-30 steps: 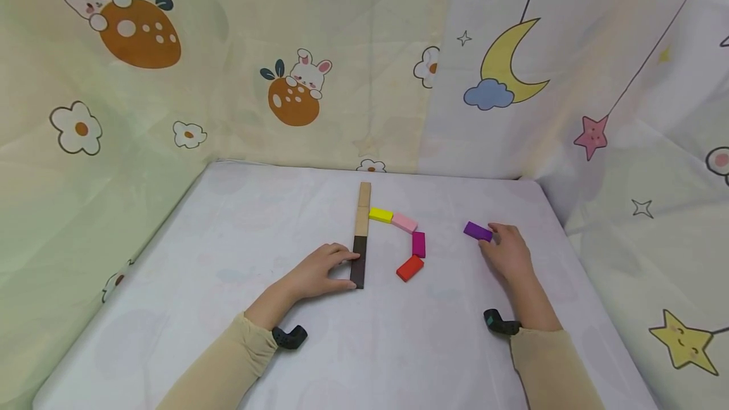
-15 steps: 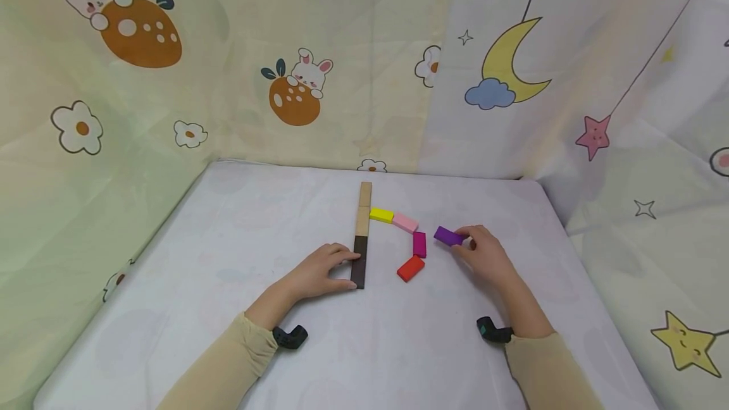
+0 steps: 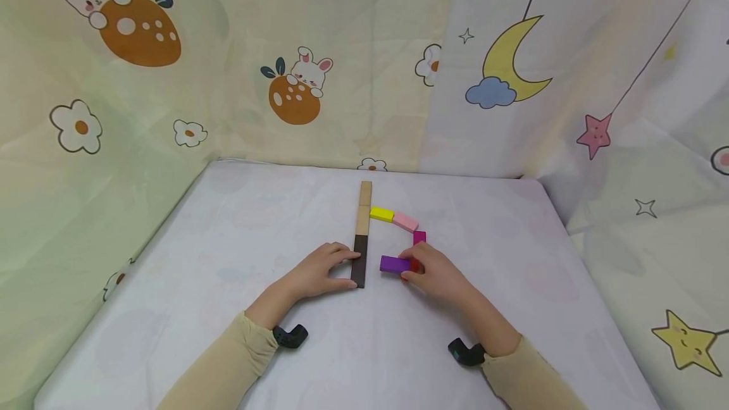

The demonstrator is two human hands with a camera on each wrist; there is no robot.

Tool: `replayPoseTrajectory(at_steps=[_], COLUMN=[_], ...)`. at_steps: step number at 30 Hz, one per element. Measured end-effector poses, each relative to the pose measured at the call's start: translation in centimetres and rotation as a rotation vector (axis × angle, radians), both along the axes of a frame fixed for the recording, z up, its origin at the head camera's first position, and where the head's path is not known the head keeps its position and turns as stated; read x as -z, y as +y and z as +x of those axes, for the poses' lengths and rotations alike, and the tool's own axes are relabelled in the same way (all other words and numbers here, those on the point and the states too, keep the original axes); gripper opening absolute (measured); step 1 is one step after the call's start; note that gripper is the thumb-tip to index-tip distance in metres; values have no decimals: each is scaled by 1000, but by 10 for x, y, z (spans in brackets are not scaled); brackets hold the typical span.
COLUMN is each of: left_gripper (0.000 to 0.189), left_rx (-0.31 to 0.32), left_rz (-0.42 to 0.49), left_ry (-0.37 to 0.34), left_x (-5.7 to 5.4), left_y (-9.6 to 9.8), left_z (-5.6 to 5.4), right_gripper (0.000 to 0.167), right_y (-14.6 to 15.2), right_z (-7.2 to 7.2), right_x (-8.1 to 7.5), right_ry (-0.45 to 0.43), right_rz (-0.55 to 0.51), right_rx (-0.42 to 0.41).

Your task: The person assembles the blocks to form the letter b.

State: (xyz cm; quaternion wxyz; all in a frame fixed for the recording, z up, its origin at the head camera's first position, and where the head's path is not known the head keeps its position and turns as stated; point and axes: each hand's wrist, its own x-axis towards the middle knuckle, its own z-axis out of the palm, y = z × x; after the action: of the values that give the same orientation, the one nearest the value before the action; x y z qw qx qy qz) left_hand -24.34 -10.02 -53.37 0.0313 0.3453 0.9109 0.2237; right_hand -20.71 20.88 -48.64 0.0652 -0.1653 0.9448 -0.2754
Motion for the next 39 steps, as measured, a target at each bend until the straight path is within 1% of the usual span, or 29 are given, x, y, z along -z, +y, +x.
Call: replayPoseTrajectory(at_steps=[7,12,17,22,28,39], left_gripper=[67,67,67,68,69,69], left_rx=[6,7,-1,2,7,-11], left_rz=[13,7,6,10,6,-10], left_ry=[12,14,8,5,21,38], left_x=[1,1,1,2,1,0], left_y=[0,0,0,1,2,5], left_z=[0,0,-1,-2,-2,1], right_gripper=[34,34,35,35,37,38], right_y=[-15,-20,-24,-27,-29,-30], right_z=[6,7,6,6,6,6], right_x=[2,3,6,11,12,14], right_ry=[33,37,40,24,24,23], right_rz=[27,40,80,112,107,95], right_rx=[-53,-51,-58,-36,19,25])
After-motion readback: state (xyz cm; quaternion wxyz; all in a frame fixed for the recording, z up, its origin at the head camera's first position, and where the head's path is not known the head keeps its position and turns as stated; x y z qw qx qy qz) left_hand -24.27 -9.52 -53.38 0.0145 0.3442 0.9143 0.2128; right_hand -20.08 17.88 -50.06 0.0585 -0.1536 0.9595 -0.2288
